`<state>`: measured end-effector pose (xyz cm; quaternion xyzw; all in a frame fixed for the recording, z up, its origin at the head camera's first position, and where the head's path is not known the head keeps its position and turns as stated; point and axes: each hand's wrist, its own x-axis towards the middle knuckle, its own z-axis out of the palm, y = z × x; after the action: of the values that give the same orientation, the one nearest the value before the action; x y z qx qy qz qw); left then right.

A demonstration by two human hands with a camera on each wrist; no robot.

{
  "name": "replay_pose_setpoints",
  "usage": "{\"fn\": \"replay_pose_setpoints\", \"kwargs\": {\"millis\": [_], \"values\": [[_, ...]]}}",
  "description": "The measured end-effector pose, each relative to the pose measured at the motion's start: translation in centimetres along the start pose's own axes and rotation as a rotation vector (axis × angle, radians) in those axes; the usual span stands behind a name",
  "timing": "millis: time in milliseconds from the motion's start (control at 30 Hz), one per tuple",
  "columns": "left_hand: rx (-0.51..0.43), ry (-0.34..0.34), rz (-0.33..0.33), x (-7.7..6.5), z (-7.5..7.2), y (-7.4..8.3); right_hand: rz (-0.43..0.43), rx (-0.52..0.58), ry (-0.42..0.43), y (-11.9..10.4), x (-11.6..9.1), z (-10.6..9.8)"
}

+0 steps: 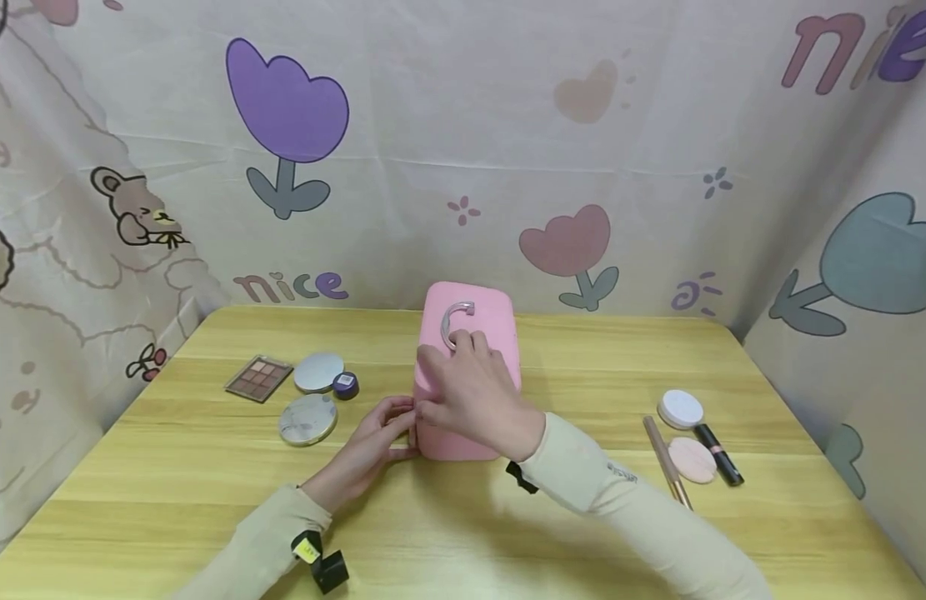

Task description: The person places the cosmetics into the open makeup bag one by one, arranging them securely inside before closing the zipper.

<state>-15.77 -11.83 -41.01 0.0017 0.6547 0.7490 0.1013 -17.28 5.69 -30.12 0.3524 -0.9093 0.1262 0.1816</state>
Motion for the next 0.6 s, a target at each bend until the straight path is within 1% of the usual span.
{"fn": "replay_pose_setpoints", "kwargs": {"millis": [133, 233, 333, 500, 600], "values": [[0.010, 0.034, -0.004, 0.0, 0.5, 0.4, 0.031, 0.059, 0.030, 0.4, 0.1, -0.4], [0.009, 0.047, 0.001, -0.1, 0.8, 0.5, 0.086, 0.119, 0.046, 0.7, 0.2, -0.8], [0.016, 0.046, -0.001, -0.2, 1.0, 0.5, 0.161, 0.217, 0.056, 1.1, -0.1, -1.5], [0.040, 0.032, 0.009, -0.3, 1.0, 0.4, 0.275, 0.410, 0.027, 2.6, -1.1, -3.0], [0.059, 0.024, 0.017, -0.3, 1.0, 0.4, 0.334, 0.494, 0.011, 3.7, -1.6, -3.9]]}}
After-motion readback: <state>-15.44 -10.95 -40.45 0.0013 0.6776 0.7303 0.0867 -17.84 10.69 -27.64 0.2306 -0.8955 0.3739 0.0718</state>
